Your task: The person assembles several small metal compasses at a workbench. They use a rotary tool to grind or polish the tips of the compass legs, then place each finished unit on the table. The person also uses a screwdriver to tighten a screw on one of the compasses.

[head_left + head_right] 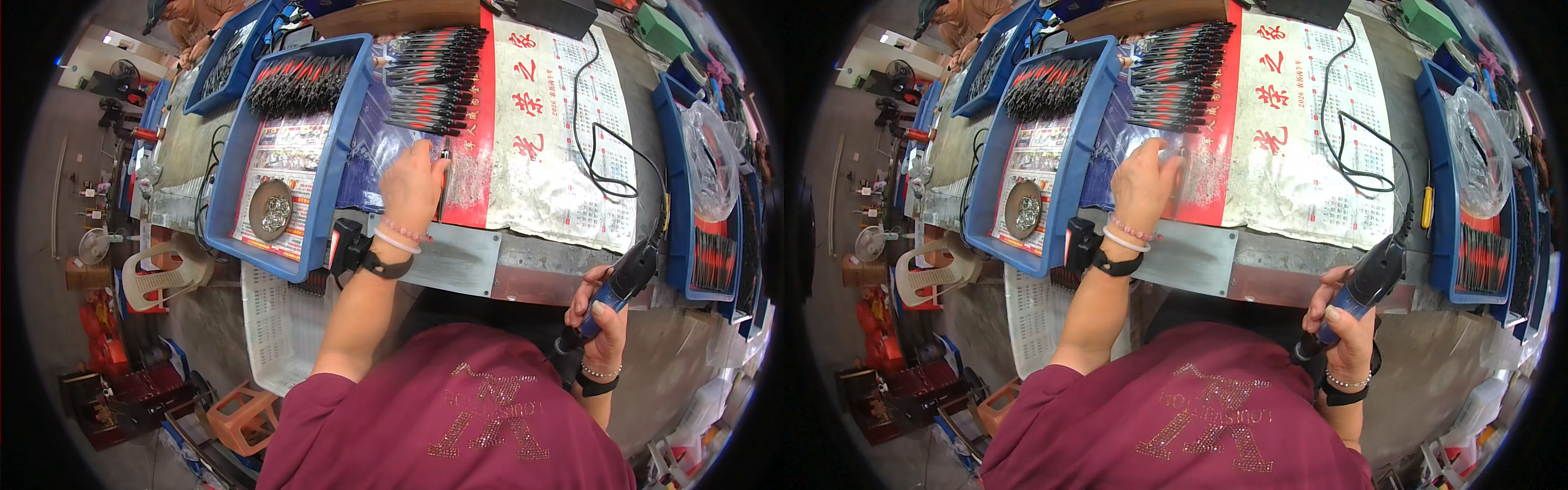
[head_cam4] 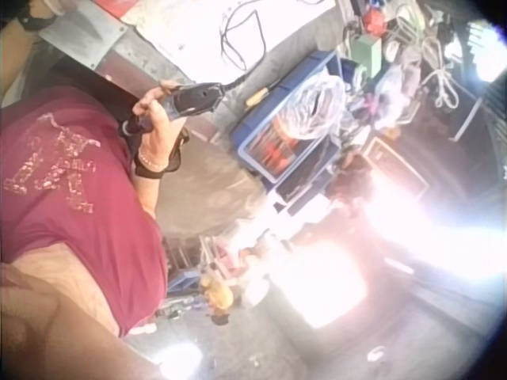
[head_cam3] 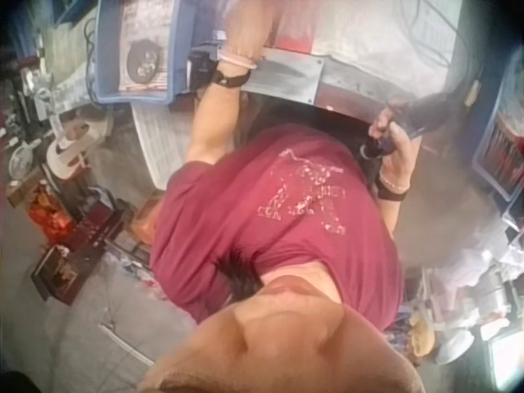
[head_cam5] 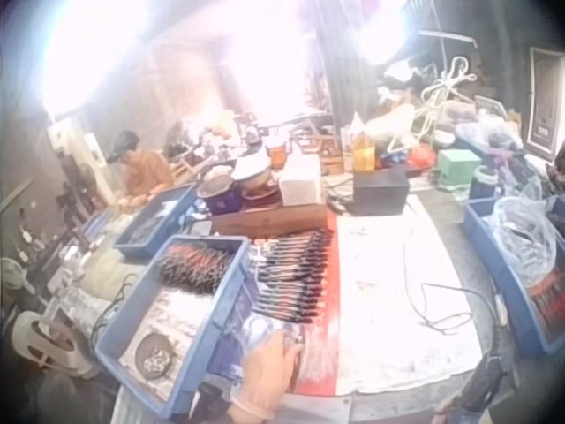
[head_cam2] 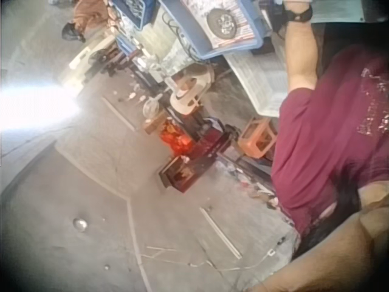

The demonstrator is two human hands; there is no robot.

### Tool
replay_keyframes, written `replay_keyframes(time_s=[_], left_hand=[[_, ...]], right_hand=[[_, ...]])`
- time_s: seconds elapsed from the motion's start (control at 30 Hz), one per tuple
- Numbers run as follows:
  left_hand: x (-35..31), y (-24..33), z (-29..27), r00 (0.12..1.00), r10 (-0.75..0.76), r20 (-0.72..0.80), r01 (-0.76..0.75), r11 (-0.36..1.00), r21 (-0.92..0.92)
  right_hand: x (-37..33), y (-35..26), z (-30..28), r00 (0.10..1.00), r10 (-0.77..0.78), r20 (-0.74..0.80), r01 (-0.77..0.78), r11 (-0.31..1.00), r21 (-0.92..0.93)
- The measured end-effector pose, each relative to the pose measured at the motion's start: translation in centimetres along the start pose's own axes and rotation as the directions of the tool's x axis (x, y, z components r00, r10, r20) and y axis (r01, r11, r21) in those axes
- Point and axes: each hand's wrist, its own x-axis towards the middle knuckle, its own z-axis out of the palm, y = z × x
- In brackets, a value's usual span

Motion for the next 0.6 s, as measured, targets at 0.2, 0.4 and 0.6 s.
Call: replay_keyframes(time_s=[0.2, 0.4, 0.6], left_hand=[[-0.6, 0.7, -2.4, 0.988, 0.144, 0.064, -0.152, 0.976, 0.157], [-0.8, -0.3, -2.8, 0.978, 0.206, -0.023, -0.207, 0.977, -0.055], [0.9, -1.5, -4.3, 0.93, -0.139, 0.34, 0.348, 0.63, -0.695]], right_hand=[[-0.2, 0.0, 0.1, 1.0, -0.008, 0.004, 0.008, 1.0, 0.007], [-0.4, -0.1, 0.4, 1.0, -0.004, 0.016, 0.004, 1.0, -0.003], [-0.7, -0.7, 0.2, 1.0, -0.002, 0.005, 0.002, 1.0, -0.011]])
